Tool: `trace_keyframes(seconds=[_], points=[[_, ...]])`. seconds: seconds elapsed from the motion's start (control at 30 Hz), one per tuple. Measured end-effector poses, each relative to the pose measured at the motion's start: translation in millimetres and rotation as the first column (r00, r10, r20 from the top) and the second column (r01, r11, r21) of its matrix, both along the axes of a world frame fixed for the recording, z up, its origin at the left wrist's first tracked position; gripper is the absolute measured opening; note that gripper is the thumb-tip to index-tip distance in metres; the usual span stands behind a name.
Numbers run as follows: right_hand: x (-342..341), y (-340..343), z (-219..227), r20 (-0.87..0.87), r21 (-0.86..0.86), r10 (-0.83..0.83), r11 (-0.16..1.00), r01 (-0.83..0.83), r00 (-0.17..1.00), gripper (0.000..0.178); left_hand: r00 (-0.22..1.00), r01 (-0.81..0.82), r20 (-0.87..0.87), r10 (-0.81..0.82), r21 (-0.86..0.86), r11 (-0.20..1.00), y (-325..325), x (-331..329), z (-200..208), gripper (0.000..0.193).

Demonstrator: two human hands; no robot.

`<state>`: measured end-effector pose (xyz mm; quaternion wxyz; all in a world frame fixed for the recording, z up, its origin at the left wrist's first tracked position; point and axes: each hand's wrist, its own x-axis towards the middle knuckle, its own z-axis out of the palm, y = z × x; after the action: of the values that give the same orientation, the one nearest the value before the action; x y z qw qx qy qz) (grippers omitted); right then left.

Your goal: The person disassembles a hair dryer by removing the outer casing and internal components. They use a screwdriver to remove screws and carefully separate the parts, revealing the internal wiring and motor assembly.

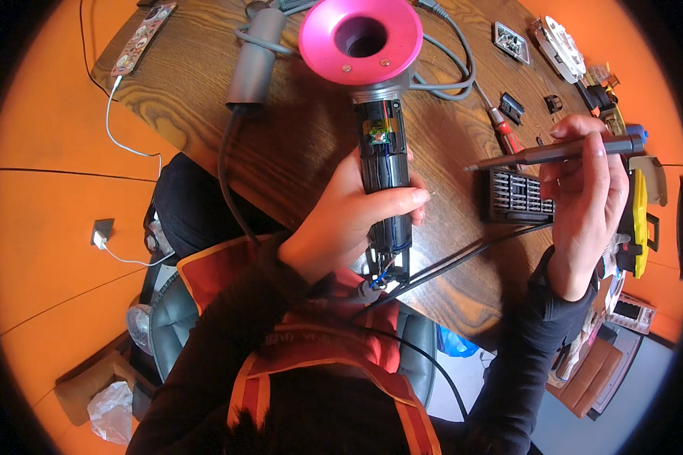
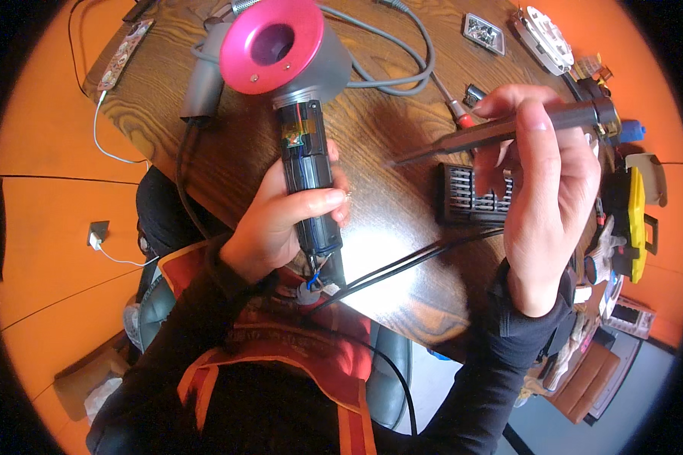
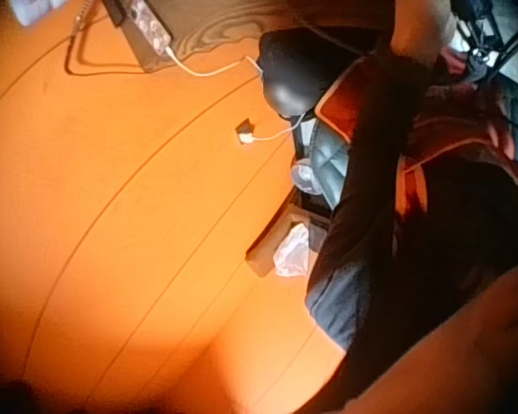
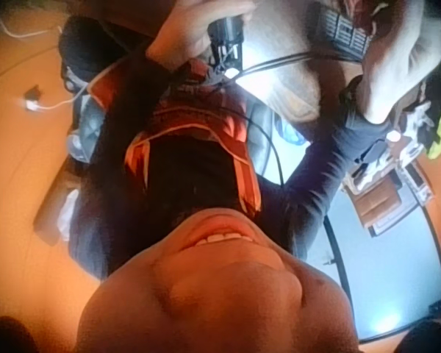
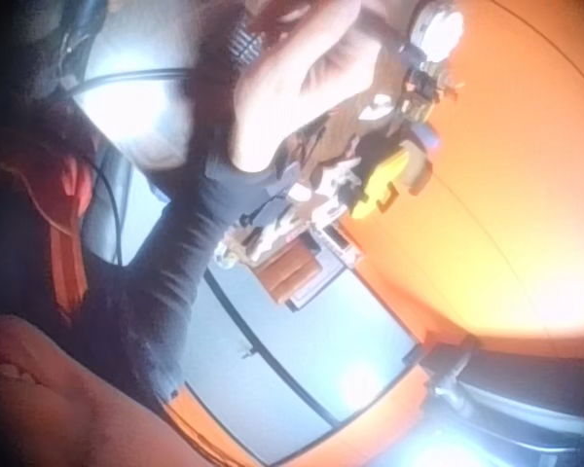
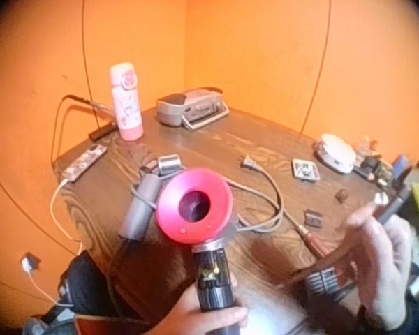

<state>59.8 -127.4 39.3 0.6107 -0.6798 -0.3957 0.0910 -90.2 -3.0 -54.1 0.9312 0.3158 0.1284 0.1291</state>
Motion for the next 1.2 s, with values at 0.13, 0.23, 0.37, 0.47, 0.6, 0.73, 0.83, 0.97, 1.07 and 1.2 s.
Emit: trace_keyframes(seconds=[0.13,0.23,0.37,0.47,0.6,0.73,0.83,0.97,1.07,1.2], points=[[-2.9,-3.3,0.7,-0.05,0.085,-0.007,0.996,0.011,0.999,0.021,1.0,-0.005,0.005,0.006,-0.056,0.998,-0.4,-1.3,0.2,0.044],[-5.2,-3.4,0.6,-0.045,0.125,0.035,0.992,-0.029,0.998,0.02,1.0,-0.003,0.025,0.005,-0.083,0.997,-0.2,-1.3,-0.5,0.044],[-11.0,-1.7,-2.5,-0.138,0.117,0.06,0.992,-0.044,0.989,0.018,0.999,-0.001,0.049,0.006,-0.102,0.995,-0.4,-0.3,-1.4,0.044],[-12.9,1.7,-5.4,-0.108,0.103,0.078,0.992,-0.067,0.991,0.016,0.998,0.009,0.062,-0.002,-0.11,0.994,0.6,-0.2,-1.1,0.044],[-14.7,4.1,-7.9,-0.102,0.112,0.109,0.989,-0.098,0.989,0.015,0.997,0.019,0.074,-0.009,-0.134,0.991,1.3,-0.3,-1.2,0.045],[-16.3,5.7,-9.5,-0.107,0.102,0.145,0.986,-0.134,0.984,0.014,0.997,0.025,0.075,-0.016,-0.119,0.993,1.1,-1.3,-0.9,0.044],[-17.7,6.7,-10.3,-0.139,0.086,0.112,0.991,-0.101,0.984,0.013,0.999,0.015,0.042,-0.01,-0.104,0.994,0.0,-1.8,-0.8,0.044],[-18.3,7.4,-11.1,-0.146,0.083,0.118,0.991,-0.106,0.982,0.012,0.998,0.025,0.055,-0.02,-0.091,0.996,0.9,-1.3,-1.3,0.043],[-16.4,8.3,-12.2,-0.141,0.083,0.143,0.988,-0.132,0.98,0.011,0.999,0.022,0.041,-0.019,-0.082,0.996,0.9,-1.3,-1.3,0.043],[-13.5,8.6,-14.4,-0.144,0.114,0.193,0.977,-0.177,0.971,0.01,0.999,0.016,0.041,-0.012,-0.094,0.995,-0.2,-1.1,-1.8,0.043]])
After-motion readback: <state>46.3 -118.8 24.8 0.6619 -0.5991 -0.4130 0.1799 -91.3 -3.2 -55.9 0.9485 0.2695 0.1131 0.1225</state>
